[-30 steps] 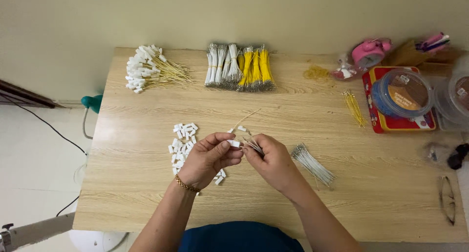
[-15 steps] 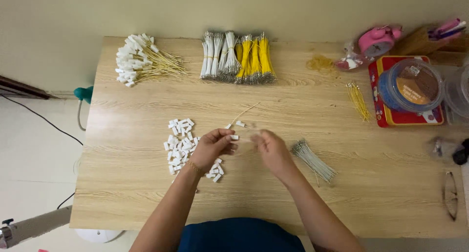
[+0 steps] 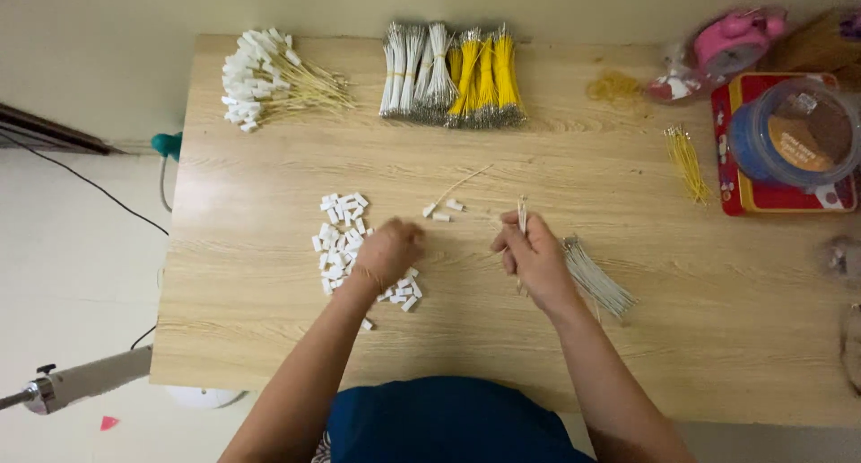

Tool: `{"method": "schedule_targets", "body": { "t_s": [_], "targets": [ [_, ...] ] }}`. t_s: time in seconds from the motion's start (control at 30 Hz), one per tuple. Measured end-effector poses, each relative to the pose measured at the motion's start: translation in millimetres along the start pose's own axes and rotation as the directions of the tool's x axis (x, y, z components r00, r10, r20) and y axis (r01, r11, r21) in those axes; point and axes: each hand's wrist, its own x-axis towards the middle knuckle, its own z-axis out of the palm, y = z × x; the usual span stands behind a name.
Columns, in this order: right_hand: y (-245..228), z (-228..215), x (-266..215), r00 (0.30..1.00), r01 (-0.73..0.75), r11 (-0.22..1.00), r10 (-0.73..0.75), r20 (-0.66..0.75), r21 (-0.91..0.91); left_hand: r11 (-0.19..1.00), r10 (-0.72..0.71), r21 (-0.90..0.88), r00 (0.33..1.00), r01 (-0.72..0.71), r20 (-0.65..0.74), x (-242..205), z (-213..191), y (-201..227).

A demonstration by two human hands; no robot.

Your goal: Manually assemble small plastic connectors onto wire terminals at a factory workstation.

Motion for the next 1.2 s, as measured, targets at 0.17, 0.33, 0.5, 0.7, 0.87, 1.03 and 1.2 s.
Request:
{"method": "schedule_targets", "body": {
  "t_s": [0.17,0.33,0.5,0.7,0.87,1.03,1.2],
  "targets": [
    [19,15,-8,0.987,-0.159,0.972,0.154,0.045,0.175,0.959,0.08,0.273,0.997,-0.08,0.012,-17,42,-13],
    [29,19,-14,0.969,-0.226,0.951,0.199,0.143,0.211,0.955,0.115,0.288,0.986,-0.077,-0.117,-21,54,-14],
    [15,27,-26,0.965,-0.234,0.958,0.207,0.159,0.169,0.969,0.066,0.246,0.986,-0.026,-0.155,-28,42,-5],
    [-16,39,-31,0.989,-0.114,0.99,0.105,0.102,0.08,0.612,-0.129,-0.791,0.988,0.015,-0.081,-100,-93,73],
    [-43,46,-43,0.995,0.02,1.0,-0.018,0.103,-0.021,0.25,-0.063,-0.961,0.989,-0.115,-0.135,-112,-92,90],
    [-51,48,-50,0.991,0.082,0.995,-0.076,0.107,-0.053,0.174,-0.071,-0.977,0.987,-0.127,-0.141,-117,-93,94],
    [-66,53,-60,0.988,0.086,0.992,-0.074,0.134,-0.087,0.179,-0.095,-0.975,0.984,-0.13,-0.149,-120,-93,94]
  ]
}}
